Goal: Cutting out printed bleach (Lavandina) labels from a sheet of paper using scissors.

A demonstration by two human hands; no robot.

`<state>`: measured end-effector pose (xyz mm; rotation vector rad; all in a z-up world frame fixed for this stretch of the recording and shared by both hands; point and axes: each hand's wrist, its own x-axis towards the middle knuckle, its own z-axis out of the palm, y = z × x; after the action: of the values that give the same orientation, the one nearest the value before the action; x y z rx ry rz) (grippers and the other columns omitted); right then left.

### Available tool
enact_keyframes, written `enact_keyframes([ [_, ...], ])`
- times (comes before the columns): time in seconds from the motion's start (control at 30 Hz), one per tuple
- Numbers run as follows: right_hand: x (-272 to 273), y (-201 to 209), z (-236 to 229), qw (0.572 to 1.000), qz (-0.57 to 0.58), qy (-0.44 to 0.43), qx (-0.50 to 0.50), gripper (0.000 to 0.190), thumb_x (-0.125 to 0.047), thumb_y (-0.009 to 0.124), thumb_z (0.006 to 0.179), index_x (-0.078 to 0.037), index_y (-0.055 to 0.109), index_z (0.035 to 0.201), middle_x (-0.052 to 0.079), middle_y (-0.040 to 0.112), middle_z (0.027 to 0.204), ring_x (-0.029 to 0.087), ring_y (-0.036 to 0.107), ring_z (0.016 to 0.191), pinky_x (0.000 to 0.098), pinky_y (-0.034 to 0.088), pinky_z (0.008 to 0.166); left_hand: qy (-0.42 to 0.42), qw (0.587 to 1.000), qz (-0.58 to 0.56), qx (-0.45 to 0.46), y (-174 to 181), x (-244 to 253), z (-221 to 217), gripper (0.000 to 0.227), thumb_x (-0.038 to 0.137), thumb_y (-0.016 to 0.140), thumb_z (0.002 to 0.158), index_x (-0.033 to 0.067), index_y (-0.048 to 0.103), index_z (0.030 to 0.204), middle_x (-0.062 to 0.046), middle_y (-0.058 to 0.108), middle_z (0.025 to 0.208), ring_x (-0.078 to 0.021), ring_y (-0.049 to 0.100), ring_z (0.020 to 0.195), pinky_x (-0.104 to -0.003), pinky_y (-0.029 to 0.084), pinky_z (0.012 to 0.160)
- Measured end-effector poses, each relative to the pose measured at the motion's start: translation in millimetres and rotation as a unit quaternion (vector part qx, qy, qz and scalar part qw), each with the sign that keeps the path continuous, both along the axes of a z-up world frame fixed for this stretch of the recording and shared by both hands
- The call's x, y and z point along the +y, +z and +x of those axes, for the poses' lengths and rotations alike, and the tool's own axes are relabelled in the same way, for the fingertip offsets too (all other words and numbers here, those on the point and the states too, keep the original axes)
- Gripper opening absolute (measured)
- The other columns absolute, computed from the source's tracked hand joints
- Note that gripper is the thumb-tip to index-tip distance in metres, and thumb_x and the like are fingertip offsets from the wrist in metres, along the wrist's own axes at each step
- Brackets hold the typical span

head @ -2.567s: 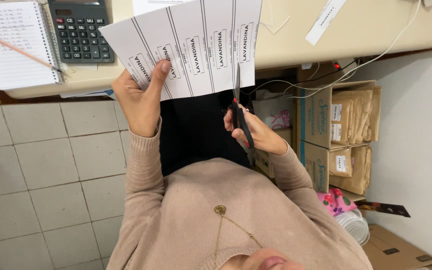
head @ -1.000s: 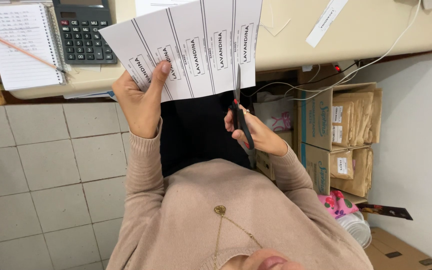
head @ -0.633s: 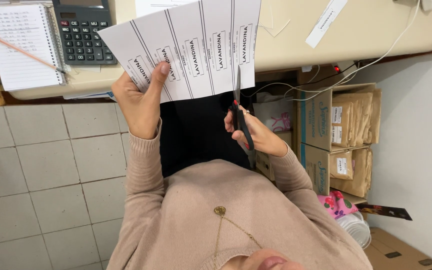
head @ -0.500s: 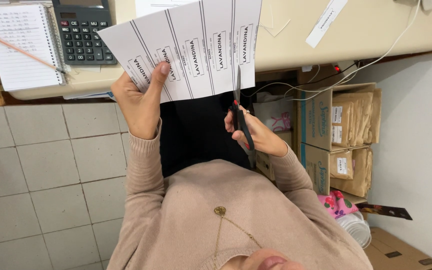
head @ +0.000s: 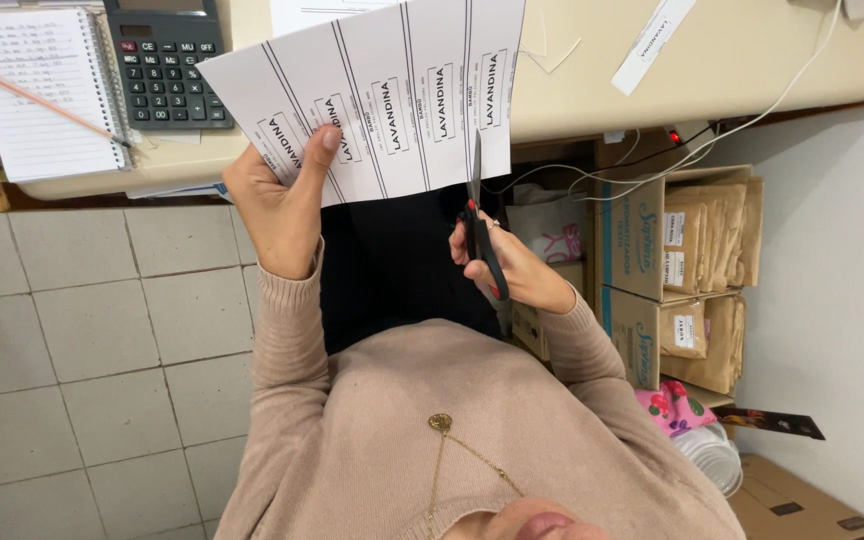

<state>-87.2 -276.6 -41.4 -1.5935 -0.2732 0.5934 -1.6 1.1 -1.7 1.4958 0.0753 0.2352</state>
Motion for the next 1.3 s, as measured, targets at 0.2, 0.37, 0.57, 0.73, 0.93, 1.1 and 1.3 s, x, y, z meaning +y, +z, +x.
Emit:
enact_keyframes([
  [0.2,0,-1,-1,1.000,0.005,-0.005,0.000,0.060,-0.058,0.068,0.096,-0.006,0.050,0.122,0.003,0.053,0.107,0.013,0.056,0.096,0.0286,0.051,0.086,-0.001,1.000,-0.001,-0.009,0,0,0,0.025,0.019,0.083,0.098,-0.0049,0.075,0.101,-0.010,0.077,0.088,-0.0103,0.067,0.074,-0.024,0.055,0.067],
  [0.37,3,-1,-3,0.997,0.029,-0.049,0.051,0.045,-0.043,0.073,0.095,-0.008,0.052,0.114,-0.001,0.056,0.092,0.007,0.055,0.077,0.0230,0.049,0.066,0.007,1.000,0.013,-0.010,-2,1,0,0.026,0.020,0.083,0.097,-0.0045,0.075,0.097,-0.009,0.076,0.084,-0.0100,0.066,0.070,-0.023,0.053,0.064],
  [0.57,3,-6,-6,0.996,0.006,-0.082,0.038,0.037,-0.037,0.075,0.095,-0.007,0.057,0.105,-0.002,0.055,0.084,0.006,0.051,0.068,0.0219,0.044,0.060,0.006,1.000,0.002,-0.009,1,0,-1,0.026,0.020,0.083,0.097,-0.0047,0.075,0.099,-0.009,0.076,0.086,-0.0097,0.065,0.071,-0.023,0.053,0.065],
  [0.73,3,-14,-9,0.996,0.008,-0.089,0.005,0.032,-0.034,0.075,0.097,-0.006,0.058,0.101,-0.001,0.058,0.084,0.007,0.056,0.072,0.0226,0.047,0.064,0.008,1.000,0.002,-0.011,1,0,-1,0.027,0.020,0.083,0.097,-0.0052,0.075,0.100,-0.009,0.076,0.087,-0.0097,0.066,0.072,-0.023,0.054,0.066],
  [0.93,3,-21,-11,0.993,-0.006,-0.114,0.013,0.028,-0.030,0.076,0.095,-0.008,0.058,0.093,-0.001,0.062,0.076,0.007,0.061,0.067,0.0224,0.049,0.059,0.008,1.000,0.013,-0.013,2,0,-1,0.027,0.020,0.083,0.097,-0.0053,0.075,0.099,-0.009,0.077,0.086,-0.0096,0.066,0.072,-0.023,0.054,0.066],
  [1.1,4,-25,-13,0.991,0.002,-0.135,-0.006,0.028,-0.027,0.079,0.094,-0.008,0.059,0.088,-0.001,0.061,0.075,0.007,0.061,0.065,0.0217,0.051,0.060,0.008,1.000,0.010,-0.009,1,0,-2,0.027,0.020,0.084,0.096,-0.0054,0.075,0.098,-0.009,0.076,0.085,-0.0098,0.066,0.070,-0.023,0.054,0.064],
  [1.3,9,-27,-15,0.987,0.017,-0.158,0.004,0.025,-0.022,0.078,0.093,-0.008,0.060,0.085,0.000,0.063,0.068,0.006,0.061,0.059,0.0209,0.051,0.056,0.011,1.000,0.012,-0.011,-1,1,-1,0.027,0.021,0.084,0.096,-0.0047,0.075,0.097,-0.009,0.076,0.084,-0.0100,0.067,0.068,-0.023,0.054,0.063],
])
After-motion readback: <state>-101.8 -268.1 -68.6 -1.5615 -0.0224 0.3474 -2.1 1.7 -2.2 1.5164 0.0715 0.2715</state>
